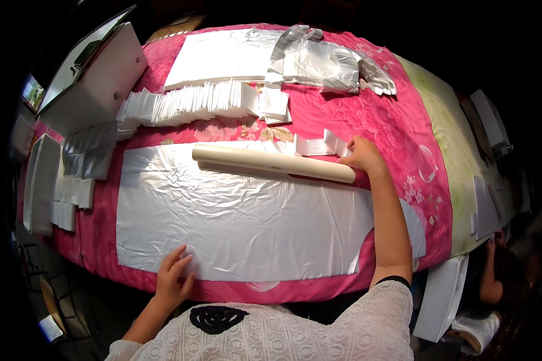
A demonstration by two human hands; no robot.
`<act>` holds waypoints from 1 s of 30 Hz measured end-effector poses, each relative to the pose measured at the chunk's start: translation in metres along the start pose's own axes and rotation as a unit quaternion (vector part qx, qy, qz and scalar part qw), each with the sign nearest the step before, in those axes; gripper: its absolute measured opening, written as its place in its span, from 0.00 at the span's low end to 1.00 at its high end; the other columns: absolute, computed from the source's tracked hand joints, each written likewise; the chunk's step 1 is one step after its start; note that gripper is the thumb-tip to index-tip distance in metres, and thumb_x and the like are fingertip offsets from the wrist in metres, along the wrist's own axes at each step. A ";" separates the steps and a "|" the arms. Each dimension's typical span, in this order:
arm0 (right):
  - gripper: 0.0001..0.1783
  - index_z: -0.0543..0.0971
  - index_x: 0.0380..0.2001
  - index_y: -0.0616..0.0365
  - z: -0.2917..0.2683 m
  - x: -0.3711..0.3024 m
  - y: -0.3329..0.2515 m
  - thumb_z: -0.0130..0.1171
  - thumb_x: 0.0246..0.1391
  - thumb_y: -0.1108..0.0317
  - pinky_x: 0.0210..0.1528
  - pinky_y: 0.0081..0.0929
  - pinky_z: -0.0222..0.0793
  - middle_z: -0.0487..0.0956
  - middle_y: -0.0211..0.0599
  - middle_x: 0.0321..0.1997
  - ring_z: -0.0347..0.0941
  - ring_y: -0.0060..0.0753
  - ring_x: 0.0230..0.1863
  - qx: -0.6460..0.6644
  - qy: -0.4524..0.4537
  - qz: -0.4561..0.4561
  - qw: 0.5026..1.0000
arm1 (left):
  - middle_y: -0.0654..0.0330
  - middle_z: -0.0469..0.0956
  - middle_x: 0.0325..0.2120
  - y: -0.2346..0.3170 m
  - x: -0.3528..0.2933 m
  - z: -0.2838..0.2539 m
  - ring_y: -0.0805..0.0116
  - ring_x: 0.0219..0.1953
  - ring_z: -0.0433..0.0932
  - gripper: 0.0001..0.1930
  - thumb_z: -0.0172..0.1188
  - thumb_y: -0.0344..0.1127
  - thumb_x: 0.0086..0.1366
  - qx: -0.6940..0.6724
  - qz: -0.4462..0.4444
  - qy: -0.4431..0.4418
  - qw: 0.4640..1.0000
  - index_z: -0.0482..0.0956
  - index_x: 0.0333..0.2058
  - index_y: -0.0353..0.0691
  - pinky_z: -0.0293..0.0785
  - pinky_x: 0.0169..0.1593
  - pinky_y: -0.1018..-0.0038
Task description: The person wraps small rectangular items in silver foil paper. They unroll the foil, place an item on it, fold the paper around the item, and stack the finished package. The person repeats this process multiple times on a pink patterned table.
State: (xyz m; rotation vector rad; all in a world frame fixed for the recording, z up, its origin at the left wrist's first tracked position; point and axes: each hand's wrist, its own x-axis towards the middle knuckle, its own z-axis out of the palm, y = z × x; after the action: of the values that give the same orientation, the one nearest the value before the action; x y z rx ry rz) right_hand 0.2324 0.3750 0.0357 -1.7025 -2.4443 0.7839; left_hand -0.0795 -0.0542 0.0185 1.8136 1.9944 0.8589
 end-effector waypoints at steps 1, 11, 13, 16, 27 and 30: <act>0.28 0.74 0.36 0.61 0.001 -0.004 0.010 0.70 0.30 0.59 0.42 0.32 0.68 0.75 0.44 0.33 0.72 0.42 0.38 0.035 -0.003 -0.001 0.999 | 0.48 0.68 0.51 0.002 0.004 0.001 0.50 0.51 0.69 0.21 0.62 0.25 0.46 0.006 0.009 -0.001 1.000 0.73 0.43 0.36 0.67 0.52 0.64; 0.11 0.73 0.27 0.63 0.012 -0.018 0.040 0.55 0.34 0.76 0.37 0.35 0.66 0.71 0.46 0.30 0.69 0.49 0.34 -0.058 0.169 -0.108 0.978 | 0.49 0.68 0.51 0.020 0.010 0.015 0.49 0.52 0.68 0.21 0.62 0.25 0.46 0.040 0.028 -0.014 0.999 0.73 0.43 0.37 0.67 0.52 0.62; 0.08 0.72 0.25 0.62 0.010 -0.027 0.047 0.54 0.34 0.77 0.36 0.35 0.66 0.71 0.44 0.29 0.69 0.49 0.34 -0.068 0.180 -0.092 0.977 | 0.49 0.68 0.51 0.020 0.010 0.018 0.49 0.52 0.68 0.21 0.62 0.25 0.46 0.046 0.030 -0.016 0.998 0.73 0.43 0.37 0.67 0.52 0.62; 0.04 0.72 0.22 0.59 0.002 -0.031 0.066 0.54 0.37 0.76 0.35 0.39 0.67 0.72 0.41 0.28 0.70 0.47 0.35 -0.140 0.227 -0.107 0.958 | 0.48 0.68 0.51 0.020 0.011 0.019 0.48 0.52 0.68 0.21 0.62 0.25 0.45 0.054 0.032 -0.016 0.998 0.73 0.42 0.37 0.67 0.52 0.61; 0.03 0.74 0.25 0.54 -0.048 -0.020 0.190 0.51 0.44 0.71 0.39 0.38 0.67 0.73 0.38 0.30 0.71 0.43 0.39 -0.303 0.347 0.010 0.887 | 0.48 0.68 0.50 0.020 0.015 0.022 0.49 0.51 0.69 0.21 0.62 0.26 0.45 0.084 0.048 -0.026 0.995 0.74 0.42 0.37 0.67 0.53 0.61; 0.11 0.76 0.36 0.56 -0.053 -0.024 0.166 0.51 0.47 0.71 0.47 0.37 0.65 0.75 0.41 0.40 0.69 0.44 0.46 -0.276 0.400 0.220 0.846 | 0.48 0.69 0.50 0.021 0.013 0.021 0.49 0.51 0.69 0.20 0.62 0.26 0.45 0.081 0.049 -0.022 0.995 0.74 0.42 0.38 0.67 0.52 0.61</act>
State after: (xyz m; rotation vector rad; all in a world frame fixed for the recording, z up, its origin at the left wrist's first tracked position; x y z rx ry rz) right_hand 0.4017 0.4157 0.0149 -2.1785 -1.7594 -0.6335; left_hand -0.0524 -0.0360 0.0172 2.0158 2.0145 0.6938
